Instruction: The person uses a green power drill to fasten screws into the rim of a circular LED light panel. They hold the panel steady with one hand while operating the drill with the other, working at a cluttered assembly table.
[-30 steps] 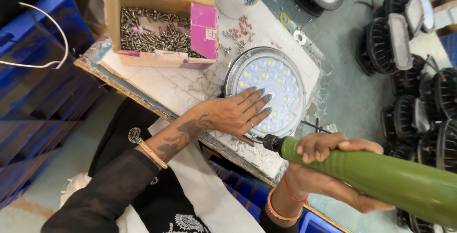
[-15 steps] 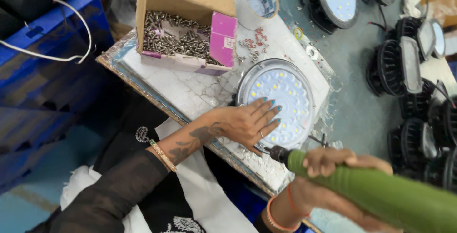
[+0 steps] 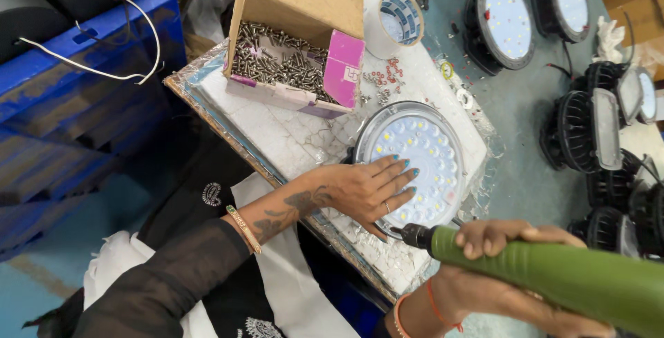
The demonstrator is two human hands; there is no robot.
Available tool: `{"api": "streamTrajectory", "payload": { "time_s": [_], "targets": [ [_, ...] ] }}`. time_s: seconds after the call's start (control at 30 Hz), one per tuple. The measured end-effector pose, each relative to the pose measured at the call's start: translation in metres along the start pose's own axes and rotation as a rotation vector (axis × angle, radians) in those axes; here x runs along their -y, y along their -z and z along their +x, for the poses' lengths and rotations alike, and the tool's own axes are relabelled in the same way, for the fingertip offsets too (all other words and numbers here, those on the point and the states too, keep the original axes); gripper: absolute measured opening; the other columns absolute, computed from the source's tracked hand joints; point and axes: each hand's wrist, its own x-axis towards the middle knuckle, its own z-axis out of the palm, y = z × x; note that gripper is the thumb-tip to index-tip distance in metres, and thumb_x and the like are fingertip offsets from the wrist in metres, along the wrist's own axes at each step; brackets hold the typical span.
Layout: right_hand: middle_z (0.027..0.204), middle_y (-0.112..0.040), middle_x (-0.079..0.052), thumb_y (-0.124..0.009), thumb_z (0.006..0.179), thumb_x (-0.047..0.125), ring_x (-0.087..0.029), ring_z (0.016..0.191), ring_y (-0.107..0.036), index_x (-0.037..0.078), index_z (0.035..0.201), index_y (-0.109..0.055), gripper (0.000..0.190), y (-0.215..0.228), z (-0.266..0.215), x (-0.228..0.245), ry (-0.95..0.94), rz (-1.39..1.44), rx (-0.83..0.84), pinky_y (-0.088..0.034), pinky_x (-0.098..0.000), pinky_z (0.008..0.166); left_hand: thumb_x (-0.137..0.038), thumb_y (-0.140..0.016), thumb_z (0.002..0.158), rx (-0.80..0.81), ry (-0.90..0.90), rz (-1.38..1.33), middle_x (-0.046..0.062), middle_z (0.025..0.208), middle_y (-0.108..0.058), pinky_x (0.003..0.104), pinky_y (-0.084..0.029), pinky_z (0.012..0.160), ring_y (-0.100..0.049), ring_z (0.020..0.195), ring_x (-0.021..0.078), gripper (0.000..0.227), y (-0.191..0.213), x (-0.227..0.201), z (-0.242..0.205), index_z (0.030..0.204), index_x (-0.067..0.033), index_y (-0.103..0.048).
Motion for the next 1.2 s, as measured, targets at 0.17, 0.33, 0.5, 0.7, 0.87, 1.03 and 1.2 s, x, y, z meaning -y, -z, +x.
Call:
{"api": "streamTrajectory", "payload": {
  "time_s": [0.17,0.33,0.5,0.7,0.87,1.03,1.2],
  "targets": [
    [0.068,-0.062,-0.010,-0.037,0.105,0.061,-0.024,0.047,-0.056,0.017,0.114,-0.052,0.048,0.104,0.025,0.014,-0.232,0.015,0.404,-0.049,-0.0461,0.044,-0.075,-0.050,0.089,0.008,-0.023,-0.019,0.035,0.124,-0.066,0.053,-0.053,0.103,-0.067,0.114,0.0472,0.092,-0.004,0.003,-0.001,0.118,0.0097,-0.068],
    [0.071,-0.052,-0.012,-0.041,0.099,0.074,-0.022,0.053,-0.048,0.009,0.112,-0.045,0.067,0.069,-0.029,-0.010,0.177,-0.346,0.050,-0.044,-0.0374,0.047,-0.077,-0.051,0.087,0.012,-0.016,-0.039,0.034,0.125,-0.066,0.053,-0.053,0.103,-0.067,0.115,0.0465,0.093,-0.002,0.002,-0.001,0.119,0.0097,-0.068],
    [0.074,-0.051,-0.014,-0.045,0.091,0.084,-0.018,0.056,-0.046,0.004,0.118,-0.043,0.084,-0.011,-0.014,-0.005,0.196,-0.321,0.034,-0.042,-0.0286,0.046,-0.077,-0.052,0.088,-0.018,0.008,-0.066,0.034,0.126,-0.066,0.052,-0.052,0.104,-0.067,0.115,0.0458,0.092,-0.001,0.002,0.002,0.119,0.0089,-0.068],
    [0.078,-0.050,-0.014,-0.055,0.089,0.083,-0.019,0.055,-0.045,0.007,0.123,-0.040,0.085,-0.013,-0.013,-0.011,0.162,-0.237,-0.003,-0.041,-0.0277,0.044,-0.076,-0.053,0.088,-0.016,0.011,-0.065,0.034,0.126,-0.065,0.051,-0.052,0.105,-0.066,0.116,0.0456,0.092,-0.005,0.002,-0.001,0.119,0.0088,-0.068],
    [0.072,-0.043,-0.014,-0.049,0.089,0.087,-0.019,0.049,-0.038,0.011,0.120,-0.039,0.083,-0.014,-0.015,-0.010,0.231,-0.530,-0.057,-0.034,-0.0303,0.043,-0.076,-0.053,0.088,-0.003,0.010,-0.074,0.034,0.127,-0.064,0.051,-0.052,0.106,-0.066,0.117,0.0457,0.091,-0.004,0.002,-0.001,0.120,0.0081,-0.067],
    [0.075,-0.049,-0.013,-0.040,0.092,0.087,-0.019,0.058,-0.048,0.002,0.125,-0.044,0.091,-0.008,-0.010,-0.010,0.113,-0.132,0.010,-0.040,-0.0281,0.050,-0.077,-0.053,0.088,-0.033,0.019,-0.091,0.033,0.127,-0.065,0.051,-0.052,0.103,-0.066,0.115,0.0459,0.092,-0.005,0.002,0.001,0.119,0.0081,-0.067],
    [0.077,-0.048,-0.016,-0.049,0.092,0.084,-0.019,0.058,-0.045,0.005,0.122,-0.040,0.084,-0.007,-0.009,-0.009,0.139,-0.348,0.026,-0.039,-0.0300,0.049,-0.077,-0.053,0.088,-0.020,0.023,-0.080,0.033,0.127,-0.065,0.050,-0.052,0.107,-0.066,0.117,0.0451,0.092,-0.007,0.001,-0.001,0.120,0.0081,-0.067]
  ]
}}
